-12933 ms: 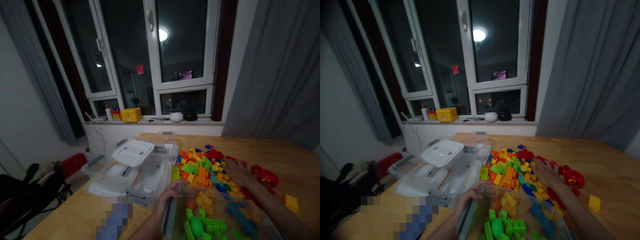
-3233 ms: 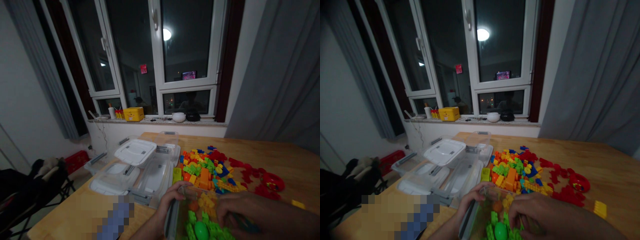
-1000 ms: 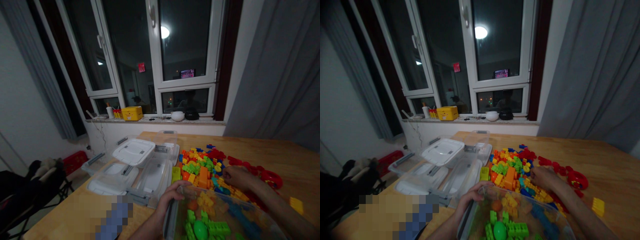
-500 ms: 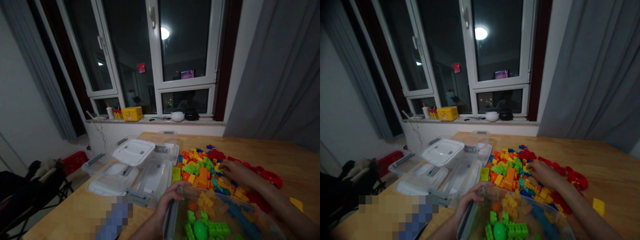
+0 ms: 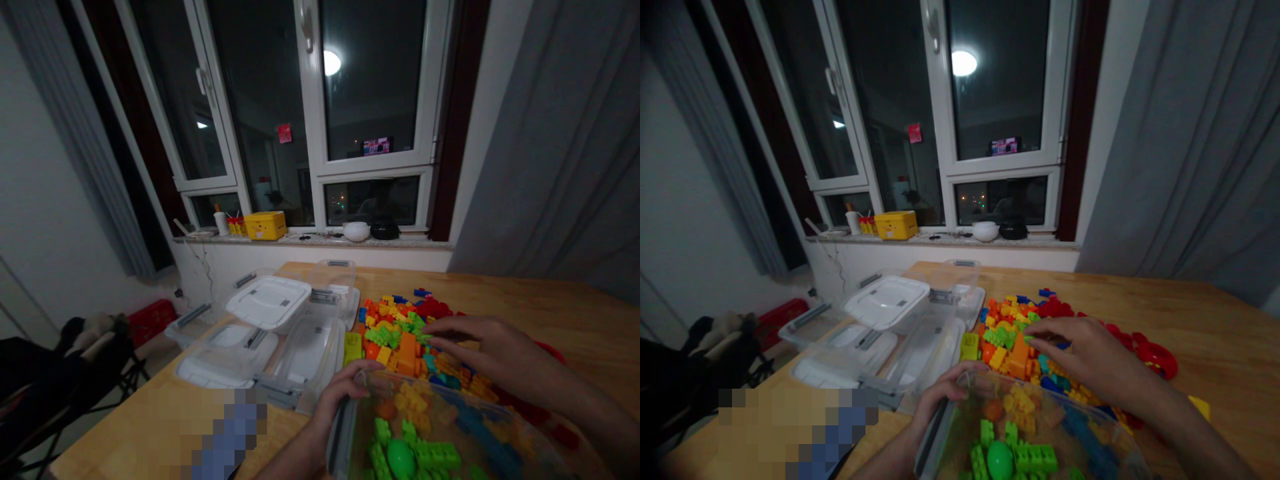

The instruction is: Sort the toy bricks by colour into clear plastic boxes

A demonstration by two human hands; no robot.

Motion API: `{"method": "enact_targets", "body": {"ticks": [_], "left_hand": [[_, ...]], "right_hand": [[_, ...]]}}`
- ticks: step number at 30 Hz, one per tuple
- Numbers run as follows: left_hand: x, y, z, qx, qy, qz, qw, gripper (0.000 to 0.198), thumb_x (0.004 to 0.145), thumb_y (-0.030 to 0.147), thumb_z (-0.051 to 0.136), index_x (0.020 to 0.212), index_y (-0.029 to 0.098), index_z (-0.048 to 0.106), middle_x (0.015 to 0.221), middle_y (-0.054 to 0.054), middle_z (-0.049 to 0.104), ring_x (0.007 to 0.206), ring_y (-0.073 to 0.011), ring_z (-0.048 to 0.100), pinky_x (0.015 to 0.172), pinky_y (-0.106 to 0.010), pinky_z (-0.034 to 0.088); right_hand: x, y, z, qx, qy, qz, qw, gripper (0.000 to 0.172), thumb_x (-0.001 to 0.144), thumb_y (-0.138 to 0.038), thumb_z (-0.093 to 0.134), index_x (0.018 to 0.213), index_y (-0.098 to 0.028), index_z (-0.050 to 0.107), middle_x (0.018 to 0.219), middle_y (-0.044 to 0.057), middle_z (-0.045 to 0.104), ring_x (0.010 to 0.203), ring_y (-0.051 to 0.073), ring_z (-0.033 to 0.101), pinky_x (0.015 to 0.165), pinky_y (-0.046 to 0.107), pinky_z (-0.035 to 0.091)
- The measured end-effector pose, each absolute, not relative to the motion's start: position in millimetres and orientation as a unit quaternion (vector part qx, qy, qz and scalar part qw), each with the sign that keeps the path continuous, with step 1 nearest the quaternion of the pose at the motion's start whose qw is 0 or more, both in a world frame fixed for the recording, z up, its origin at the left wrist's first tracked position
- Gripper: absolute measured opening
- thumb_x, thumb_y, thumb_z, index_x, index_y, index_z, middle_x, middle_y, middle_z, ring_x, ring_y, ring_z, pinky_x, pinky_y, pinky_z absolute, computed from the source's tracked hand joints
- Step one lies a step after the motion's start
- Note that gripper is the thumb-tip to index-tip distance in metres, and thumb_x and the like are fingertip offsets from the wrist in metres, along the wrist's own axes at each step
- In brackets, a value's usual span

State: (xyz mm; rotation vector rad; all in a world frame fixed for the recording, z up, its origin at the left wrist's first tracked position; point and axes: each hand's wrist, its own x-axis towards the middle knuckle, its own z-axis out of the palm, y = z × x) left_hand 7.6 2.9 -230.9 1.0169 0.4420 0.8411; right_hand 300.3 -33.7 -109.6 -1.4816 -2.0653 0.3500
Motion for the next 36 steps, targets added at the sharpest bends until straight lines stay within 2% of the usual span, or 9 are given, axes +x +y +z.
{"method": "enact_targets", "body": {"ticks": [3, 9, 12, 15, 20, 23, 27, 31, 36], "left_hand": [[9, 2, -234, 0.442, 0.226, 0.4, 0.771, 0.056, 0.066, 0.022, 0.062, 0.12, 0.017, 0.075, 0.12, -0.009, 0.074, 0.117, -0.033, 0.062, 0.105, -0.04, 0.037], [8, 0, -236, 0.44, 0.21, 0.395, 0.779, 0.053, 0.069, 0.023, 0.062, 0.12, 0.018, 0.075, 0.122, -0.009, 0.073, 0.118, -0.0338, 0.062, 0.106, -0.041, 0.037], [7, 1, -237, 0.452, 0.225, 0.41, 0.759, 0.053, 0.068, 0.023, 0.062, 0.118, 0.017, 0.076, 0.126, -0.009, 0.072, 0.123, -0.034, 0.06, 0.107, -0.04, 0.036], [6, 2, -239, 0.451, 0.237, 0.403, 0.76, 0.055, 0.068, 0.024, 0.062, 0.121, 0.018, 0.075, 0.123, -0.008, 0.073, 0.118, -0.0331, 0.062, 0.104, -0.04, 0.038], [5, 3, -239, 0.46, 0.227, 0.41, 0.754, 0.049, 0.069, 0.023, 0.062, 0.115, 0.02, 0.077, 0.131, -0.007, 0.071, 0.124, -0.0331, 0.06, 0.107, -0.039, 0.037], [8, 2, -233, 0.457, 0.234, 0.403, 0.758, 0.054, 0.066, 0.022, 0.06, 0.117, 0.018, 0.077, 0.124, -0.008, 0.074, 0.119, -0.0325, 0.063, 0.104, -0.039, 0.038], [9, 3, -233, 0.443, 0.219, 0.393, 0.775, 0.056, 0.066, 0.023, 0.06, 0.119, 0.018, 0.076, 0.12, -0.008, 0.075, 0.115, -0.0332, 0.064, 0.103, -0.042, 0.039], [9, 4, -239, 0.455, 0.213, 0.412, 0.76, 0.051, 0.067, 0.023, 0.06, 0.115, 0.017, 0.077, 0.126, -0.009, 0.072, 0.12, -0.0337, 0.061, 0.105, -0.04, 0.039], [9, 3, -237, 0.44, 0.219, 0.396, 0.776, 0.056, 0.068, 0.024, 0.061, 0.123, 0.017, 0.073, 0.119, -0.01, 0.074, 0.113, -0.0329, 0.064, 0.098, -0.04, 0.04]], "right_hand": [[286, -53, -98, -0.52, -0.796, 0.156, 0.267, 0.034, 0.096, -0.056, 0.06, 0.107, -0.033, 0.083, 0.115, 0.002, 0.086, 0.109, 0.027, 0.077, 0.1, 0.042, 0.06], [272, -76, -90, -0.496, -0.82, 0.223, 0.177, 0.028, 0.097, -0.057, 0.06, 0.107, -0.039, 0.08, 0.111, -0.002, 0.084, 0.104, 0.023, 0.076, 0.091, 0.035, 0.058], [268, -83, -91, -0.468, -0.833, 0.266, 0.124, 0.023, 0.098, -0.052, 0.061, 0.105, -0.038, 0.078, 0.107, -0.002, 0.083, 0.1, 0.021, 0.074, 0.089, 0.034, 0.055], [268, -90, -98, -0.436, -0.846, 0.294, 0.091, 0.021, 0.099, -0.045, 0.06, 0.103, -0.034, 0.077, 0.106, -0.001, 0.082, 0.097, 0.02, 0.074, 0.086, 0.032, 0.056], [280, -100, -125, -0.425, -0.85, 0.281, 0.133, 0.023, 0.097, -0.045, 0.061, 0.112, -0.036, 0.077, 0.111, 0.0, 0.083, 0.095, 0.021, 0.075, 0.088, 0.031, 0.06], [284, -101, -132, -0.413, -0.854, 0.282, 0.144, 0.024, 0.095, -0.044, 0.064, 0.115, -0.039, 0.077, 0.113, -0.001, 0.084, 0.098, 0.021, 0.076, 0.09, 0.03, 0.06], [276, -99, -114, -0.4, -0.86, 0.283, 0.141, 0.027, 0.092, -0.045, 0.068, 0.118, -0.039, 0.076, 0.113, -0.001, 0.084, 0.097, 0.022, 0.076, 0.088, 0.03, 0.062], [268, -92, -91, -0.439, -0.852, 0.246, 0.145, 0.027, 0.1, -0.05, 0.058, 0.114, -0.037, 0.076, 0.111, 0.0, 0.082, 0.098, 0.022, 0.075, 0.088, 0.033, 0.061], [286, -57, -93, -0.528, -0.778, 0.124, 0.315, 0.035, 0.098, -0.059, 0.056, 0.102, -0.032, 0.078, 0.111, 0.004, 0.083, 0.106, 0.027, 0.075, 0.098, 0.043, 0.059]]}}
